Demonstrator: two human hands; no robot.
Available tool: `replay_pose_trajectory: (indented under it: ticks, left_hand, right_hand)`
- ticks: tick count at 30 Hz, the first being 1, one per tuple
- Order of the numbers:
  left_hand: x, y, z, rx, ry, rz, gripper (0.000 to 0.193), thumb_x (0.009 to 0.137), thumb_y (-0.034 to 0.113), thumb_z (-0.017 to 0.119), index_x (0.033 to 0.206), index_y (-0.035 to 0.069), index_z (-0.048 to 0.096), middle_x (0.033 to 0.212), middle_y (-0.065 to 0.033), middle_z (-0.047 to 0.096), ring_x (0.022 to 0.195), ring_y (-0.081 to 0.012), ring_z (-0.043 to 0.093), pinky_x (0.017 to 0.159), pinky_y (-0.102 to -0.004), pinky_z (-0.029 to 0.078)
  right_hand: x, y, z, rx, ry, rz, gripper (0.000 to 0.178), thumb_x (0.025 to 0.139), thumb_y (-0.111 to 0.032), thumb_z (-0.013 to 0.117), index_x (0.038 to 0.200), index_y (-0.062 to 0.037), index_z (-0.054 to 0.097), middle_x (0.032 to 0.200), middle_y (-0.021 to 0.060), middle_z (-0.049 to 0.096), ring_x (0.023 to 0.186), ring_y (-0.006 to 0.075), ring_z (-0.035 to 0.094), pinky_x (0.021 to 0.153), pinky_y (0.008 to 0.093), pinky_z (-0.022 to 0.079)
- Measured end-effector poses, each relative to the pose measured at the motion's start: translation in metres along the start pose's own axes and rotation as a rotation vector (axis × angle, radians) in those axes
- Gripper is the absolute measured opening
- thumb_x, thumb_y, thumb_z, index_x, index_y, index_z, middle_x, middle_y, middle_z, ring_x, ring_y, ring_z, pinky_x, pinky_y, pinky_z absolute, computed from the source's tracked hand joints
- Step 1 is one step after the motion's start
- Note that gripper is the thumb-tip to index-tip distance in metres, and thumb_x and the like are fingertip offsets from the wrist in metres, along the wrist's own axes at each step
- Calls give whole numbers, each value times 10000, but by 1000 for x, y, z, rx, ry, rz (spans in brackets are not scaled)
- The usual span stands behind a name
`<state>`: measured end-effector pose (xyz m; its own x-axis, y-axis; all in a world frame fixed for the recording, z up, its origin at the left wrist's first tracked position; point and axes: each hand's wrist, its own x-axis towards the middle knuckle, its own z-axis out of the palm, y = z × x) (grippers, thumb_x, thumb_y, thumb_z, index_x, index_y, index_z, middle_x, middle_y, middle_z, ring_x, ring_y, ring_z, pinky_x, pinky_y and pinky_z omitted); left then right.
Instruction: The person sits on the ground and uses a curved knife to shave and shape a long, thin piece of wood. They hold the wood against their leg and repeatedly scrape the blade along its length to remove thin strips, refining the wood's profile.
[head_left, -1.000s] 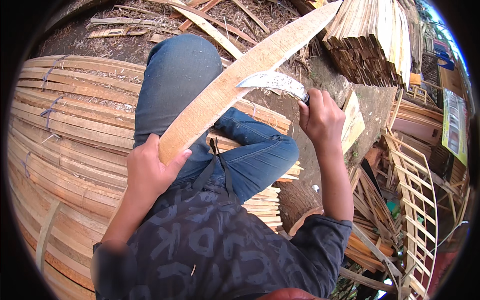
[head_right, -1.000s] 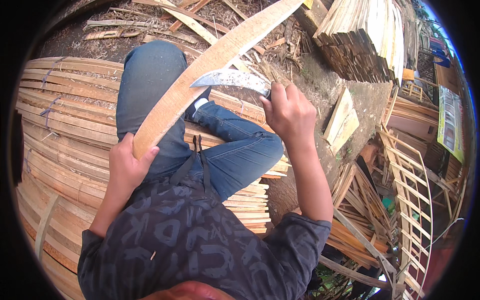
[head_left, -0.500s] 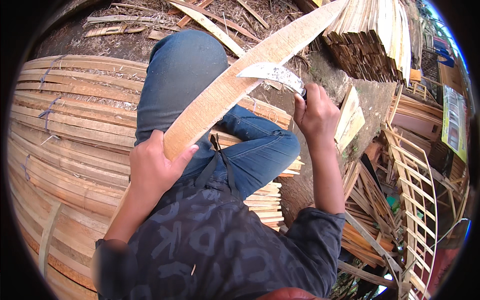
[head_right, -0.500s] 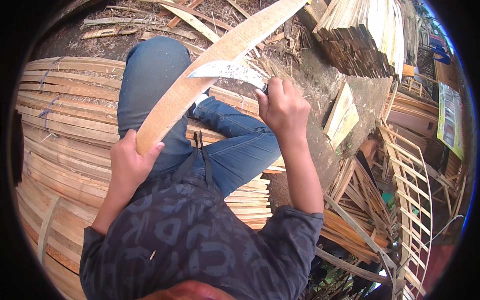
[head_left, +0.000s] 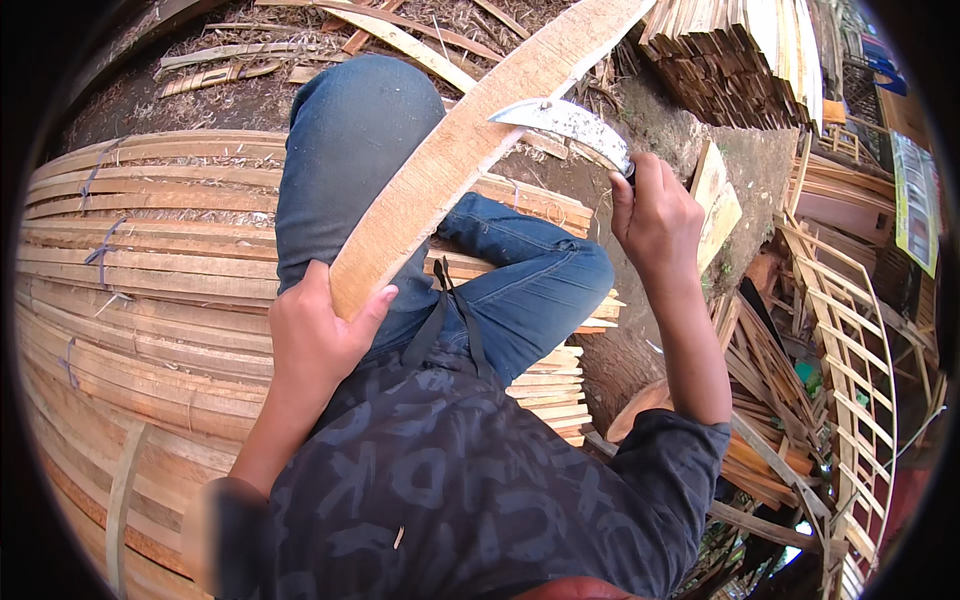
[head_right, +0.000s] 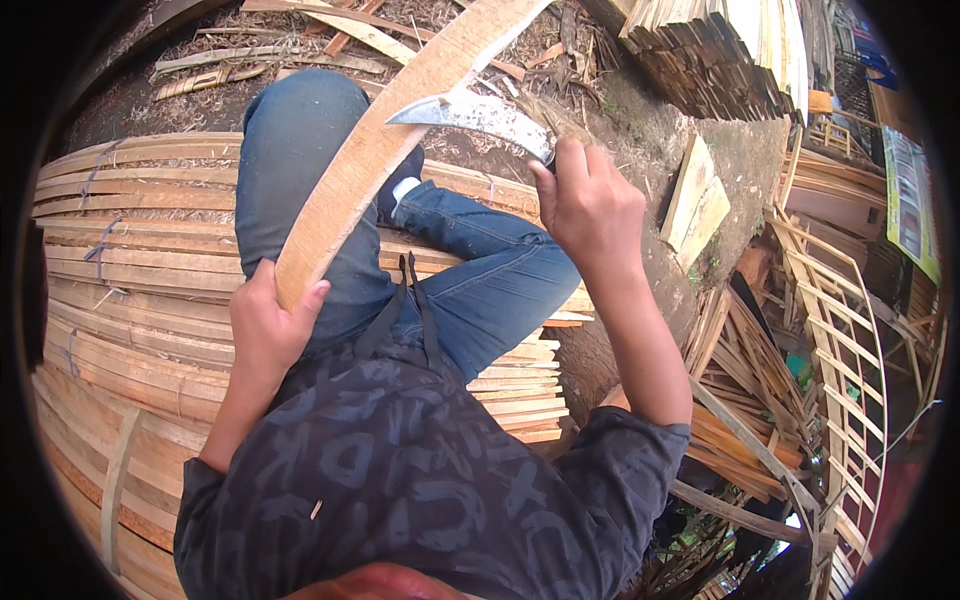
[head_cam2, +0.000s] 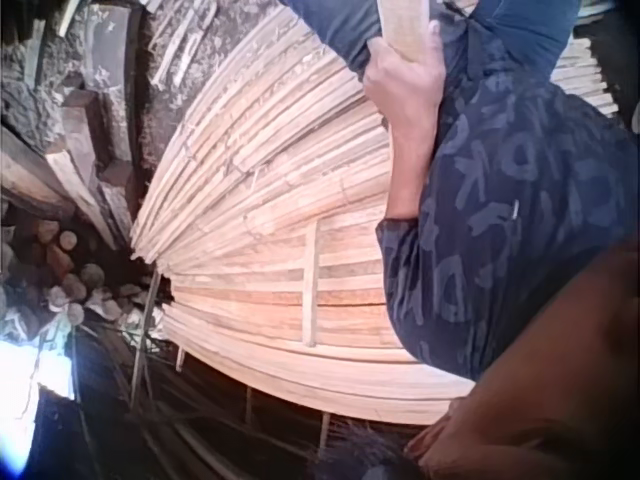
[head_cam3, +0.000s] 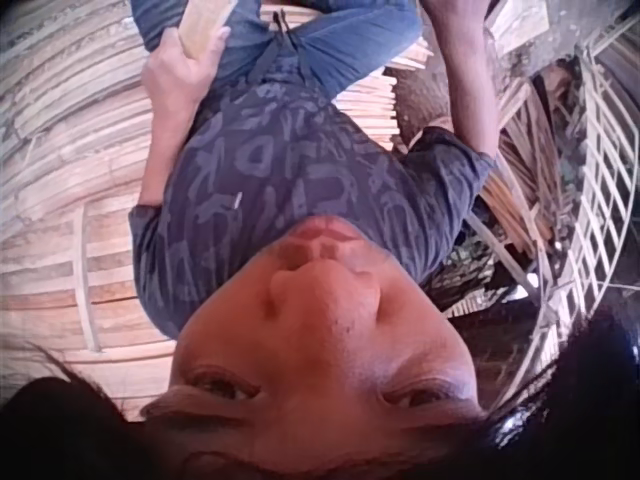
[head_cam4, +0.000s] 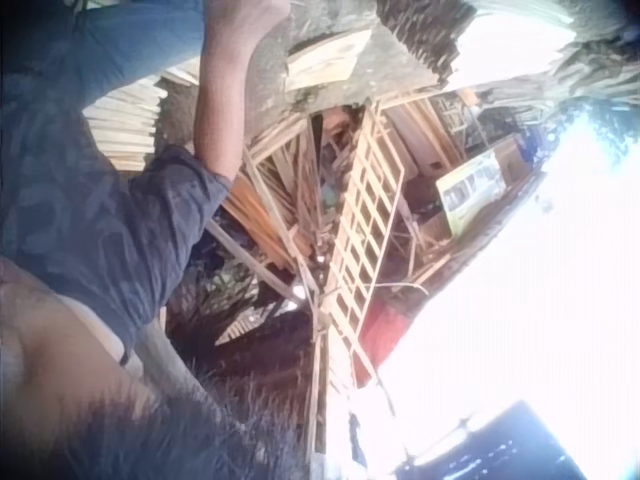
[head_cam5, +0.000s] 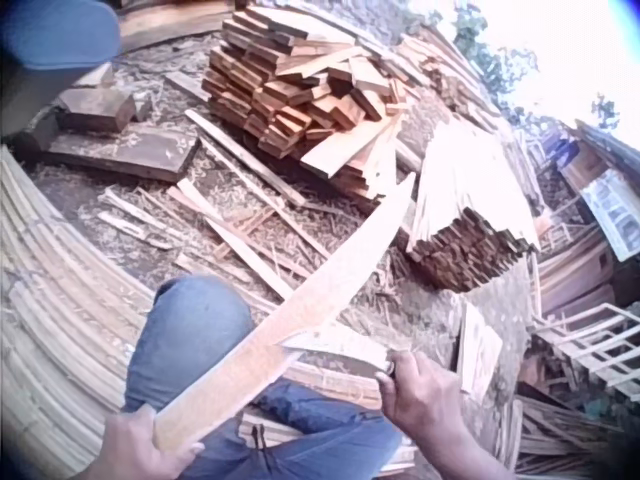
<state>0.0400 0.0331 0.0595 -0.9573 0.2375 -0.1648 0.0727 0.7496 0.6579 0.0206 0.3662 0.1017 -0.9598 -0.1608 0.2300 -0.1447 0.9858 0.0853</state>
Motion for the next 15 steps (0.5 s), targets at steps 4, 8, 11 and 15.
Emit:
replay_pose_trajectory:
  ticks: [4, 8, 11, 15]
  left_hand:
    - [-2, -4, 0, 13, -1, 12, 550, 745, 483, 753, 697, 5, 485, 546, -204, 529, 532, -398, 587, 476, -424, 451]
    - [-7, -2, 0, -78, -1, -4, 549, 746, 481, 751, 706, 1, 488, 546, -204, 529, 534, -402, 585, 480, -429, 453]
    - [-3, 1, -1, -12, -31, -13, 526, 757, 455, 746, 724, -6, 494, 567, -213, 535, 558, -416, 584, 494, -430, 450]
    - [-3, -2, -1, -1, -28, -19, 494, 785, 420, 725, 737, -12, 490, 588, -229, 523, 588, -444, 570, 513, -433, 438]
  right_hand:
    - [-3, -47, -22, 49, -116, -189, 308, 895, -385, 603, 809, -101, 519, 650, 43, 481, 528, 183, 566, 439, 325, 452]
    - [18, 20, 4, -99, 127, -119, 295, 881, -369, 619, 817, -101, 514, 663, 48, 515, 518, 219, 560, 418, 336, 441]
    - [5, -3, 8, 23, 16, 31, 246, 893, -314, 618, 837, -92, 530, 683, 70, 544, 540, 243, 588, 441, 359, 462]
    - [6, -40, -15, -26, -90, -155, 286, 894, -367, 614, 825, -104, 526, 646, 35, 477, 494, 181, 547, 438, 325, 464]
